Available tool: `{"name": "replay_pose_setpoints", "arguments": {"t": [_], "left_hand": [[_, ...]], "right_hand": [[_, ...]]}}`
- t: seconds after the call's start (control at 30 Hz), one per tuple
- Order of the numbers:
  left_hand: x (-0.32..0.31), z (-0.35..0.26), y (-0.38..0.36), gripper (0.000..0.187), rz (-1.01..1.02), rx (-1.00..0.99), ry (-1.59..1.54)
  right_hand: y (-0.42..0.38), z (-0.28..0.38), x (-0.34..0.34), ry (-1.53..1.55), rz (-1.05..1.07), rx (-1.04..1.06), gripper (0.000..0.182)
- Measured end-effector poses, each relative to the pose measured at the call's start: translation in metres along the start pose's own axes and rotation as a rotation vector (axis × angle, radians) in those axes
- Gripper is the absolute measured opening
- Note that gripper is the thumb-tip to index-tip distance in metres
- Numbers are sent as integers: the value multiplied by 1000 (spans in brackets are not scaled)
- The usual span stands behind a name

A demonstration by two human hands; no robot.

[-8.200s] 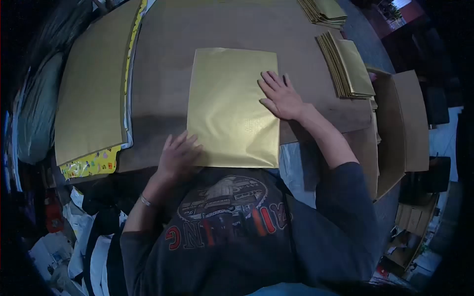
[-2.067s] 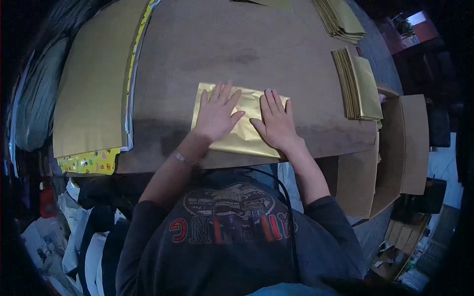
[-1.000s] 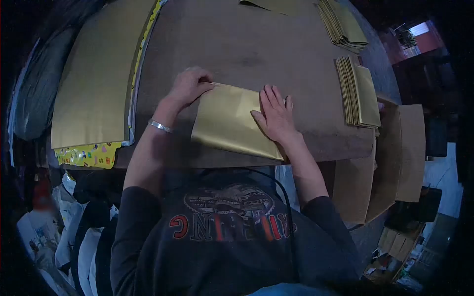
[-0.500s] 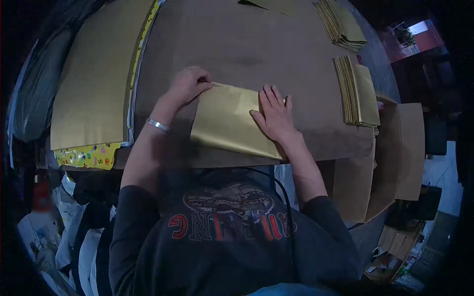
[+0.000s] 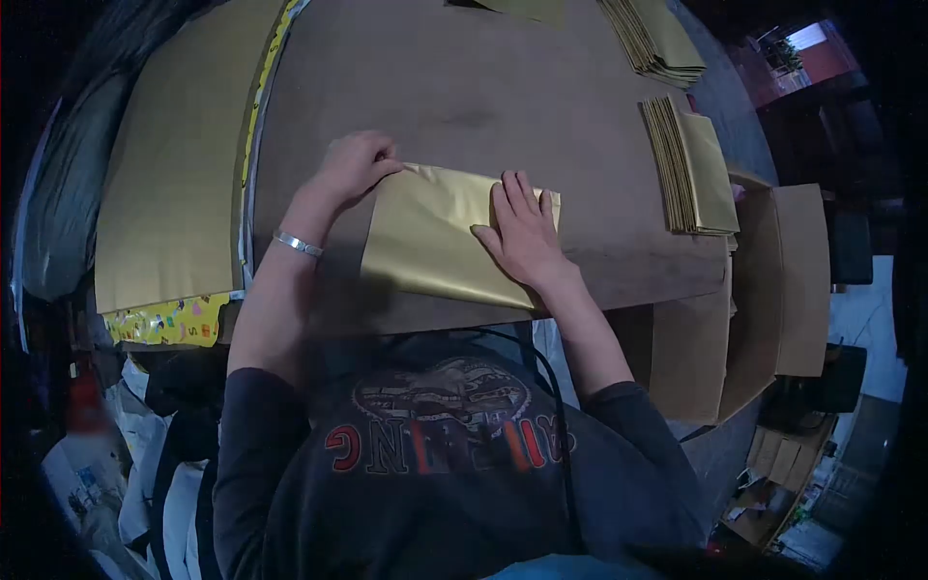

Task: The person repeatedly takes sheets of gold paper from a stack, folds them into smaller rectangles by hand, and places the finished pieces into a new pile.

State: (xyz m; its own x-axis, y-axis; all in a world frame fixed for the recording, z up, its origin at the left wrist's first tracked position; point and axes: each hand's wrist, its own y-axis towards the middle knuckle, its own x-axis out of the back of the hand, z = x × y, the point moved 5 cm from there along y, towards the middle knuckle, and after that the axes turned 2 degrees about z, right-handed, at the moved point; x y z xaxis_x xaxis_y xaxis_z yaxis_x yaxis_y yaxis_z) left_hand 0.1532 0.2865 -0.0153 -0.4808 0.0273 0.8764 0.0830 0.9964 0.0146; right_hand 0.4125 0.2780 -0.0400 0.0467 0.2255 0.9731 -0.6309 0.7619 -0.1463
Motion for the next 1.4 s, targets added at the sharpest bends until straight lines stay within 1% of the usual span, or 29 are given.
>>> {"name": "replay_pose_setpoints", "arguments": {"t": [0.07, 0.13, 0.17, 0.33, 0.4, 0.43, 0.47, 0.5, 0.53, 0.6, 0.67, 0.73, 0.77, 0.8, 0.87, 0.9, 0.97, 1.03, 1.1, 1.17, 1.2, 1.27, 1.33, 1.4], "left_hand": [[0, 0, 0, 23, 13, 20, -45], [-1, 0, -1, 23, 31, 89, -32], [0, 0, 1, 23, 16, 30, 2], [-4, 3, 2, 22, -13, 3, 45], [-2, 0, 1, 22, -72, 7, 94], [-1, -3, -2, 21, -127, 55, 163], [-4, -10, -6, 21, -129, 57, 163], [-2, -26, -12, 23, -193, 20, 173], [-2, -44, -19, 24, -255, -18, 184], [-25, -82, -41, 29, -132, -124, -67], [-57, -108, -61, 43, -28, -183, 1], [-77, -110, -71, 56, -117, -238, 203], [-81, -105, -70, 63, -62, -238, 201], [-81, -104, -69, 64, -43, -238, 213], [-82, -102, -67, 64, -45, -256, 219], [-80, -102, -65, 64, -37, -260, 209], [-77, -102, -64, 64, 18, -249, 186], [-78, -99, -64, 66, 41, -239, 192], [-77, -92, -64, 71, -19, -254, 194], [-74, -80, -56, 74, -29, -240, 183], [-70, -75, -52, 74, -27, -237, 219], [-69, -63, -45, 73, -21, -201, 344], [-66, -60, -41, 72, 0, -185, 340], [-66, -59, -41, 69, -13, -191, 339]], "right_hand": [[0, 2, 3, -24, 2, 3, 73], [-1, 1, 3, -27, -2, -2, 73], [-1, 1, 3, -30, -6, -5, 73], [-5, -19, 3, -67, 12, -104, 80], [-7, -26, 3, -70, -11, -141, 81], [-7, -27, 2, -63, -1, -147, 82], [-7, -27, 3, -56, 9, -153, 82], [-7, -26, 5, -54, 30, -159, 82], [-7, -26, 5, -62, 9, -160, 82], [-7, -26, 2, -88, -24, -159, 81], [-7, -25, 3, -80, -38, -149, 79], [-7, -22, 6, -102, -27, -154, 77], [-7, -20, 7, -102, -76, -107, 72], [-8, -17, 8, -101, -125, -61, 68], [-8, -1, 12, -27, -209, 129, 61], [-7, 5, 13, 11, -218, 206, 58], [-1, 10, 9, 9, -177, 248, 58], [0, 6, 4, -15, -145, 223, 59], [1, -1, 1, -38, -60, 165, 64], [0, -6, 2, -18, -63, 131, 68], [1, -7, 4, -73, -26, 103, 72], [0, -8, 4, -91, -21, 83, 73], [1, -9, 2, -81, -3, 34, 75], [-1, 7, 9, -51, 10, 41, 75]]}}
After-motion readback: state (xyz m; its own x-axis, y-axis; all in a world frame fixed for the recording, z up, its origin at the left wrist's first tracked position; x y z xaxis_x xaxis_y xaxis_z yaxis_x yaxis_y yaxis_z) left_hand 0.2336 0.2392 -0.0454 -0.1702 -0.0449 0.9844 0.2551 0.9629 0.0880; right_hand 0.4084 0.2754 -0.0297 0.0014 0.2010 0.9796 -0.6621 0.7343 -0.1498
